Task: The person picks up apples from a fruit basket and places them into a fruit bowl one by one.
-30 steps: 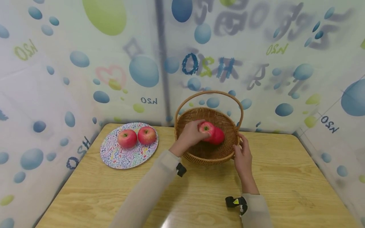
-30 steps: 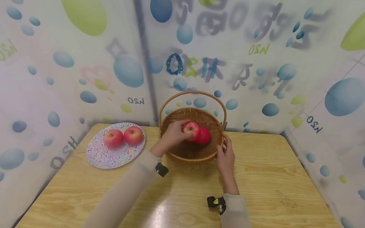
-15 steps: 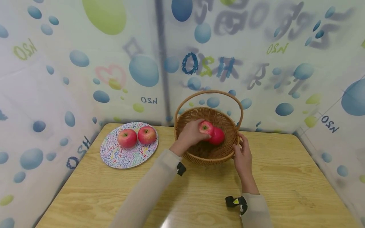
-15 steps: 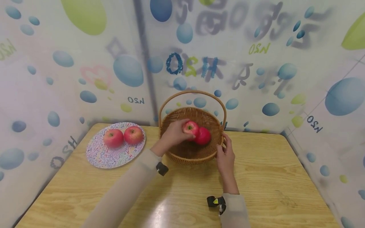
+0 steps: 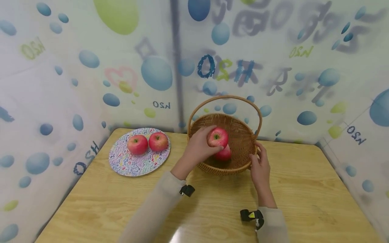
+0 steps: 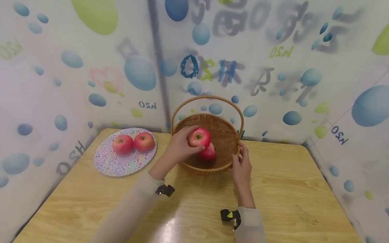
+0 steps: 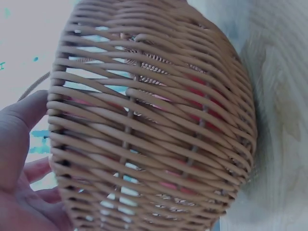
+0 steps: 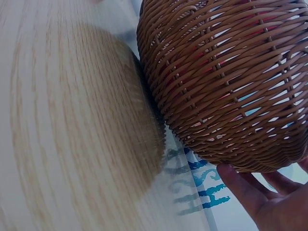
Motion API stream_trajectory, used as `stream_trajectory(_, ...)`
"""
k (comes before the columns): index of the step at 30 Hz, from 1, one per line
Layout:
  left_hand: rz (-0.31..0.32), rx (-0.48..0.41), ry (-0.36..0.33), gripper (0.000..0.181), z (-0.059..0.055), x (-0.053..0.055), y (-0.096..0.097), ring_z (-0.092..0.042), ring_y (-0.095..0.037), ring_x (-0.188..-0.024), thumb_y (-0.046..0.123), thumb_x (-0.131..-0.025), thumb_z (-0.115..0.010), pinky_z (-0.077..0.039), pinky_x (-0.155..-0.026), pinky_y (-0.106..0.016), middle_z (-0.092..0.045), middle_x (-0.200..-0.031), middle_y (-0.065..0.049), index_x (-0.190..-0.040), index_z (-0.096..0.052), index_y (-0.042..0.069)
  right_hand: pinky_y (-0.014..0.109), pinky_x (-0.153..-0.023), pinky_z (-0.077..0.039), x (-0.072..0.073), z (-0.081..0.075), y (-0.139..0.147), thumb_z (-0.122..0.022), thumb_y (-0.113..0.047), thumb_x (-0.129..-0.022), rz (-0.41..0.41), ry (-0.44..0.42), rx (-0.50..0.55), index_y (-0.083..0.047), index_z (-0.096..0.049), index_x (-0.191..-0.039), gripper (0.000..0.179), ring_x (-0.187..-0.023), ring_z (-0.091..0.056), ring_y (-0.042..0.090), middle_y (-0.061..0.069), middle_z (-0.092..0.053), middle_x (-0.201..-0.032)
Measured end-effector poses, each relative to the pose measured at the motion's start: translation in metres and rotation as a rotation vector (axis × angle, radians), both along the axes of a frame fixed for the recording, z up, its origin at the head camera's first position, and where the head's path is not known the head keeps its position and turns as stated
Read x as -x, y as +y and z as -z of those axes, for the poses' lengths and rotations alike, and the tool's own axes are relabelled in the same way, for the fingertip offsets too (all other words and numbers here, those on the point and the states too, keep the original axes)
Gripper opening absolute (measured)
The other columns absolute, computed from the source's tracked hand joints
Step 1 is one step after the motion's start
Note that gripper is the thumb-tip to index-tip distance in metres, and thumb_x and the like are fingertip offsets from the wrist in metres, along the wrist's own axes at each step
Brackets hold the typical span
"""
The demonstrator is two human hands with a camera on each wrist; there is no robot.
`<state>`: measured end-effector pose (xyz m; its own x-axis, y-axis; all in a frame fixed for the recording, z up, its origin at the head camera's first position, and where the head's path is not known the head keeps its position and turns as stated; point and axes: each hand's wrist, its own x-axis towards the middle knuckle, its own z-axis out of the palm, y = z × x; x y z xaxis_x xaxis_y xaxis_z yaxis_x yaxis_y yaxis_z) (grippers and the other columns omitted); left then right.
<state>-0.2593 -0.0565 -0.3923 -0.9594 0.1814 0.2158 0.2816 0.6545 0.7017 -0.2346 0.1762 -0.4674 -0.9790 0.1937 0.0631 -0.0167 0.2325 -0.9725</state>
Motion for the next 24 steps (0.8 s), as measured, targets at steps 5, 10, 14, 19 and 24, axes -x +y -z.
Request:
stream_trajectory(5, -0.031, -0.014, 0.048, 0.077, 0.002, -0.016, -0.011, -0.063, -0.026, -0.121, 0.039, -0.080, -0.084, -0.056, -0.097, -0.045, -0.058, -0.140, -0.006, -0.147, -0.052, 0.023, 0.013, -0.074, -0.052, 0.001, 0.001, -0.001, -0.041, -0.025, -0.106, 0.012, -0.010, -0.005, -0.034, -0.034, -0.156, 0.051, -0.134, -0.055, 0.035, 0.010, -0.041, -0.160)
stream_trajectory(10, -0.054, -0.066, 0.106, 0.075, 0.001, -0.030, -0.029, -0.065, -0.023, -0.116, 0.036, -0.078, -0.086, -0.058, -0.093, -0.043, -0.059, -0.137, -0.004, -0.145, -0.054, 0.023, 0.012, -0.074, -0.051, 0.001, 0.002, -0.002, -0.041, -0.025, -0.106, 0.006, -0.009, -0.012, -0.034, -0.034, -0.156, 0.051, -0.133, -0.055, 0.035, 0.011, -0.041, -0.160)
stream_trajectory(14, -0.067, -0.086, 0.121, 0.074, -0.001, -0.041, -0.045, -0.066, -0.022, -0.109, 0.034, -0.079, -0.086, -0.059, -0.088, -0.042, -0.060, -0.135, -0.006, -0.144, -0.055, 0.020, 0.011, -0.072, -0.051, 0.002, 0.002, -0.002, -0.040, -0.024, -0.107, 0.003, -0.003, -0.030, -0.034, -0.033, -0.156, 0.051, -0.132, -0.056, 0.036, 0.012, -0.040, -0.160)
stream_trajectory(19, -0.082, -0.084, 0.164, 0.073, -0.002, -0.050, -0.062, -0.065, -0.020, -0.108, 0.033, -0.080, -0.086, -0.060, -0.086, -0.037, -0.061, -0.136, -0.005, -0.144, -0.055, 0.018, 0.010, -0.071, -0.049, 0.002, 0.002, 0.000, -0.040, -0.024, -0.107, 0.007, 0.011, -0.051, -0.033, -0.033, -0.156, 0.051, -0.131, -0.057, 0.036, 0.014, -0.041, -0.160)
stream_trajectory(24, -0.100, -0.127, 0.178, 0.075, -0.004, -0.060, -0.079, -0.064, -0.020, -0.116, 0.030, -0.078, -0.088, -0.060, -0.087, -0.037, -0.062, -0.138, -0.003, -0.144, -0.055, 0.017, 0.012, -0.073, -0.051, 0.001, 0.001, 0.000, -0.039, -0.024, -0.107, 0.005, 0.001, -0.056, -0.033, -0.032, -0.157, 0.052, -0.133, -0.056, 0.037, 0.015, -0.040, -0.160)
